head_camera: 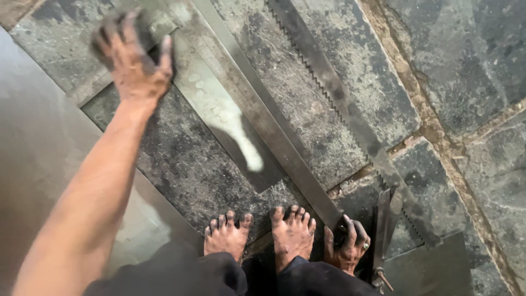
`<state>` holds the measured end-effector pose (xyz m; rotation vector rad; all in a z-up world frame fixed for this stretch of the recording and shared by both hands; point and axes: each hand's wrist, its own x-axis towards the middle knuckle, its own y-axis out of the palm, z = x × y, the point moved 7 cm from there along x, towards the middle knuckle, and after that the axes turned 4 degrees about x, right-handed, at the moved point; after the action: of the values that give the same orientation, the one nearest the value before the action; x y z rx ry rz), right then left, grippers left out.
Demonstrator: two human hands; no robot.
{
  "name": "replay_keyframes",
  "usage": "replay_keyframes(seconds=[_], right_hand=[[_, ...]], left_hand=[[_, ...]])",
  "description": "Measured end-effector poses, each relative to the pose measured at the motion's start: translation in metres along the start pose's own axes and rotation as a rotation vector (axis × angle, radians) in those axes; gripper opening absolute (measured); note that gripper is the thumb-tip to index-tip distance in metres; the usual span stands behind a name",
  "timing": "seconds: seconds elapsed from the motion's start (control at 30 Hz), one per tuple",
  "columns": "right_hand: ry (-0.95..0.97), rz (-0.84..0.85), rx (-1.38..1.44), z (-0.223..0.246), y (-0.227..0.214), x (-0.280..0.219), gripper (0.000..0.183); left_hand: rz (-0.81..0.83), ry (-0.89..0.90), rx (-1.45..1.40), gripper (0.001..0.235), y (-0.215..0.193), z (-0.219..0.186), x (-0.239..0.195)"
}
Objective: The person marks a metal sheet by placing a large metal square against its edge and tracing a line with a small piece of chalk. The person then moves the square to a new position to continue marking and flips the sheet over on the floor.
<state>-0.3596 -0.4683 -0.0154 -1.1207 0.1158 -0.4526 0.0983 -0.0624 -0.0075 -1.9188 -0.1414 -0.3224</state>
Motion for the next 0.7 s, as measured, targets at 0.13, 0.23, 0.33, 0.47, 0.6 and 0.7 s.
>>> replay_keyframes(seconds=[0.13, 0.23, 0.33, 0.47, 0.6, 0.7], right_hand=[[-0.009, -0.013, -0.014, 0.010, -0.003, 0.003, 0.057], [0.019, -0.033, 0.008, 0.012, -0.003, 0.002, 0.056], [0.002, -0.029, 0.010, 0.007, -0.001, 0.002, 0.057], [-0.017, -0.021, -0.006, 0.002, 0.002, -0.001, 0.057], [0.002, -0.025, 0.008, 0.001, 0.002, -0.002, 0.058], [0.007, -0.013, 0.019, 0.002, 0.004, -0.001, 0.058]], left_hand=[[0.017, 0.090, -0.073, 0.039, -0.003, -0.021, 0.007], [0.034, 0.111, -0.129, 0.044, -0.001, -0.025, 0.009], [-0.026, 0.197, -0.094, 0.060, 0.000, -0.028, 0.011], [0.025, 0.153, -0.142, 0.059, 0.007, -0.026, 0.007], [-0.019, 0.148, -0.106, 0.067, 0.004, -0.029, 0.007], [-0.130, 0.223, -0.070, 0.066, 0.000, -0.033, 0.008]])
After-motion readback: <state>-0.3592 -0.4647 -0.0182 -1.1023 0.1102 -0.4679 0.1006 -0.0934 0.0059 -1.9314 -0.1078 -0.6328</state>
